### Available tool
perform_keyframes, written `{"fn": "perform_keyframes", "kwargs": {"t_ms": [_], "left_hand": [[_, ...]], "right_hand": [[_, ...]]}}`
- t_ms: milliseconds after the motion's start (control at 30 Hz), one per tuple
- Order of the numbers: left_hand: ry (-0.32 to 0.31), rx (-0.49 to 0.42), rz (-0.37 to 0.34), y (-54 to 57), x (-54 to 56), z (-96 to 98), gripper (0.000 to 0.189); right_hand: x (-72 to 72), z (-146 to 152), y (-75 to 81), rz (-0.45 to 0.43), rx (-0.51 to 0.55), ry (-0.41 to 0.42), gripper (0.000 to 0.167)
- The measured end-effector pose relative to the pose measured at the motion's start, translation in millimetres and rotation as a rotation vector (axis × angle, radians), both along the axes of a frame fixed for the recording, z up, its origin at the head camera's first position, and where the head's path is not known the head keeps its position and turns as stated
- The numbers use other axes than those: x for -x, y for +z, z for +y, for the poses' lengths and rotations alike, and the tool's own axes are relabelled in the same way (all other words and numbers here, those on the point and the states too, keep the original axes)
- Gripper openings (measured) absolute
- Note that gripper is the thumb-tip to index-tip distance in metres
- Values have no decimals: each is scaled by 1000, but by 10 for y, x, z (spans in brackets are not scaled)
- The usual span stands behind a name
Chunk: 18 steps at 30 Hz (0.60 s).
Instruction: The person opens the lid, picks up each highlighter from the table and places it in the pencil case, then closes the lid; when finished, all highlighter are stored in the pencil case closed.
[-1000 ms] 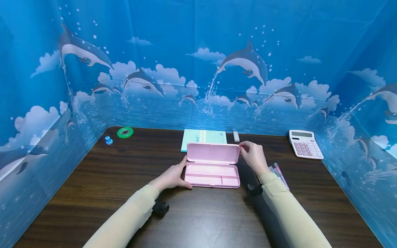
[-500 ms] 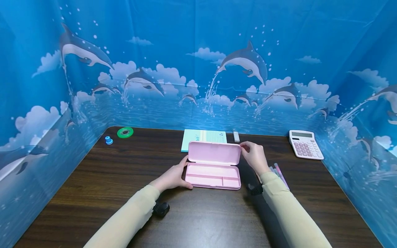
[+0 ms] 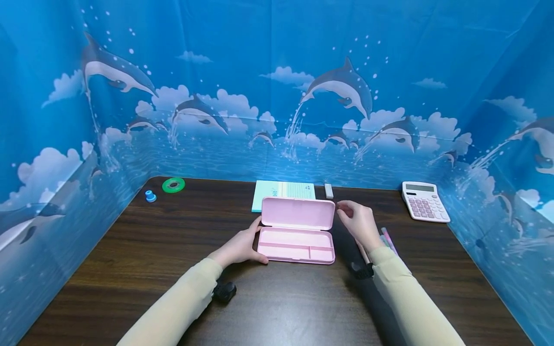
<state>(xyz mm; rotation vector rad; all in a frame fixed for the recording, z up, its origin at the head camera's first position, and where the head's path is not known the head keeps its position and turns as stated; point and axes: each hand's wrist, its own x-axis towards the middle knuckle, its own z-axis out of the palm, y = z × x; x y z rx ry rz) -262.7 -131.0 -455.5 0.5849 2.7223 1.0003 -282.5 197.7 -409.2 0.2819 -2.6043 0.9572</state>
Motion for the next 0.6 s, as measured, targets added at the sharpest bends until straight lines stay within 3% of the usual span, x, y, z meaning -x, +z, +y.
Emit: {"fn": "perform_keyframes", "kwargs": {"t_ms": [200, 433, 600], "left_hand": [[-10, -11, -8, 31, 7, -11, 125], [-15, 7, 13, -10, 34, -34, 125], [-13, 20, 18, -39, 71, -28, 125]], "right_hand": [[-145, 146, 69, -22, -51, -35, 24], [-283, 438, 43, 8, -131, -57, 19], [-391, 690, 26, -68, -164, -101, 20]]}}
